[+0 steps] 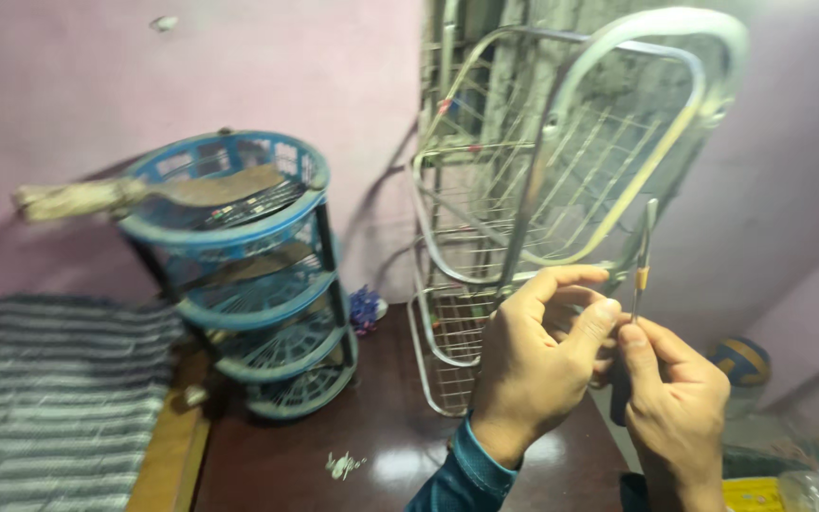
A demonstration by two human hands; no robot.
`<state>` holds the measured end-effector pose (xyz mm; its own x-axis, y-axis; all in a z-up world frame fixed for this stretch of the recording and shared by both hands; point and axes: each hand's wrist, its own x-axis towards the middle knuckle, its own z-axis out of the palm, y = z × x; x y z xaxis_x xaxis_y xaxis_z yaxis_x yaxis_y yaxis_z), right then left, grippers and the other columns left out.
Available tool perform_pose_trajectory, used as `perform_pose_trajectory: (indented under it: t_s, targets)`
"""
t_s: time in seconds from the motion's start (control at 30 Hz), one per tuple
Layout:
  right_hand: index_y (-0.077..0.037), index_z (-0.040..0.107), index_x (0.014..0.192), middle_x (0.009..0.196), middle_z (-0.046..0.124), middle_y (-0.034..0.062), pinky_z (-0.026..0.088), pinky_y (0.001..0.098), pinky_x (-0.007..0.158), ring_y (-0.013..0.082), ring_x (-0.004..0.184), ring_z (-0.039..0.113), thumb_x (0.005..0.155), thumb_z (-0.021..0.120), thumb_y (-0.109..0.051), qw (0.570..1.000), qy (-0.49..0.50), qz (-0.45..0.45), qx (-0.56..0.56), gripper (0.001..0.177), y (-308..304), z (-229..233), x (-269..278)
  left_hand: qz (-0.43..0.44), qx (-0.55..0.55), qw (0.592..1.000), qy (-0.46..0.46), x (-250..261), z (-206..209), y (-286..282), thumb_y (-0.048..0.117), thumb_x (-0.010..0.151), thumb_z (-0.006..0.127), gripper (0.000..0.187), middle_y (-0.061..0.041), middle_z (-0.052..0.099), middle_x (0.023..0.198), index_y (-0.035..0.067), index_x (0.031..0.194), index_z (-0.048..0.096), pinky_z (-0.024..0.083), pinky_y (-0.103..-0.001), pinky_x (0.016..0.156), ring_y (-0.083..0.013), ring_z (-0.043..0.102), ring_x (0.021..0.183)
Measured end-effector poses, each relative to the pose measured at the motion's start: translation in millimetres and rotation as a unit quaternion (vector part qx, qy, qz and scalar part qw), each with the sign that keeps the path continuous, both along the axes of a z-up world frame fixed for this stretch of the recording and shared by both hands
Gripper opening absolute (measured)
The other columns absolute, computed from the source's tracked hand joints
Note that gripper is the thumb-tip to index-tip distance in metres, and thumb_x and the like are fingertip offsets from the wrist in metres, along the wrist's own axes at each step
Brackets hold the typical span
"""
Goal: The person uses a screwdriver to loosen and remove screws from a metal wire rack, detaches a basket section, and then reattaches it by tightening the screws. The person handles the rack and basket while working on a wooden table.
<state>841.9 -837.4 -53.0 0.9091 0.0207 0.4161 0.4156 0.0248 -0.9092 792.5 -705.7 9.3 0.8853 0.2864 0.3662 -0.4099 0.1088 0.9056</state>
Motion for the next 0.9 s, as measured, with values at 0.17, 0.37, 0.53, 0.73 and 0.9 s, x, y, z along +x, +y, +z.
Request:
perform_pose_trajectory:
  t_s: [0.17, 0.37, 0.53, 0.73, 0.9]
  targets:
    - [0.003, 0.073, 0.113, 0.083, 0.071, 0.0061, 0.049, 0.0232, 0.059, 0.0088, 0.069, 0.062, 0.105, 0.058, -0.013, 0.999, -0.003, -0.047, 0.007, 0.023, 1.6, 15.3, 24.1, 0.003, 0.075, 0.996, 0.037, 29.4, 8.9, -2.1, 0.022, 0.088, 0.074, 0.037, -0.008, 0.077, 0.1, 0.007, 0.122, 0.07, 0.057, -0.023, 0.062, -0.0105, 0.073, 0.069]
    - [0.002, 0.068, 0.109, 0.087, 0.065, 0.0049, 0.056, 0.0256, 0.062, 0.0103, 0.07, 0.063, 0.108, 0.054, -0.018, 0.993, -0.03, -0.074, 0.087, 0.024, -14.5, 34.6, 74.5, 0.062, 0.175, 0.983, -0.007, 61.7, 11.7, 3.3, 0.027, 0.088, 0.073, 0.036, -0.006, 0.078, 0.104, 0.012, 0.12, 0.073, 0.059, -0.026, 0.07, -0.0126, 0.075, 0.083]
    - [-0.007, 0.059, 0.116, 0.074, 0.05, 0.0004, 0.039, 0.0249, 0.046, 0.0082, 0.055, 0.047, 0.107, 0.056, -0.025, 0.986, -0.002, -0.005, 0.167, 0.021, -31.0, 62.2, 134.4, 0.102, 0.179, 0.978, -0.016, 91.9, 15.0, 0.8, 0.025, 0.084, 0.074, 0.04, -0.008, 0.075, 0.108, 0.011, 0.121, 0.07, 0.059, -0.028, 0.066, -0.0142, 0.075, 0.078]
    - [-0.007, 0.064, 0.122, 0.077, 0.05, 0.0014, 0.035, 0.0243, 0.044, 0.0083, 0.054, 0.043, 0.098, 0.068, -0.037, 0.992, 0.03, 0.032, 0.115, 0.039, -36.8, 93.6, 209.4, 0.21, 0.234, 0.948, -0.056, 122.9, 1.1, -10.5, 0.023, 0.084, 0.075, 0.041, -0.01, 0.074, 0.111, 0.01, 0.122, 0.069, 0.057, -0.033, 0.068, -0.0202, 0.072, 0.08]
    - [-0.006, 0.056, 0.122, 0.096, 0.06, -0.0011, 0.04, 0.0258, 0.039, 0.0149, 0.059, 0.067, 0.09, 0.063, -0.059, 0.999, 0.037, 0.031, 0.017, 0.062, -33.2, 117.4, 263.8, 0.317, 0.294, 0.895, -0.112, 135.3, -2.1, -27.6, 0.02, 0.084, 0.076, 0.036, -0.012, 0.072, 0.108, 0.007, 0.116, 0.069, 0.054, -0.037, 0.076, -0.0266, 0.07, 0.085]
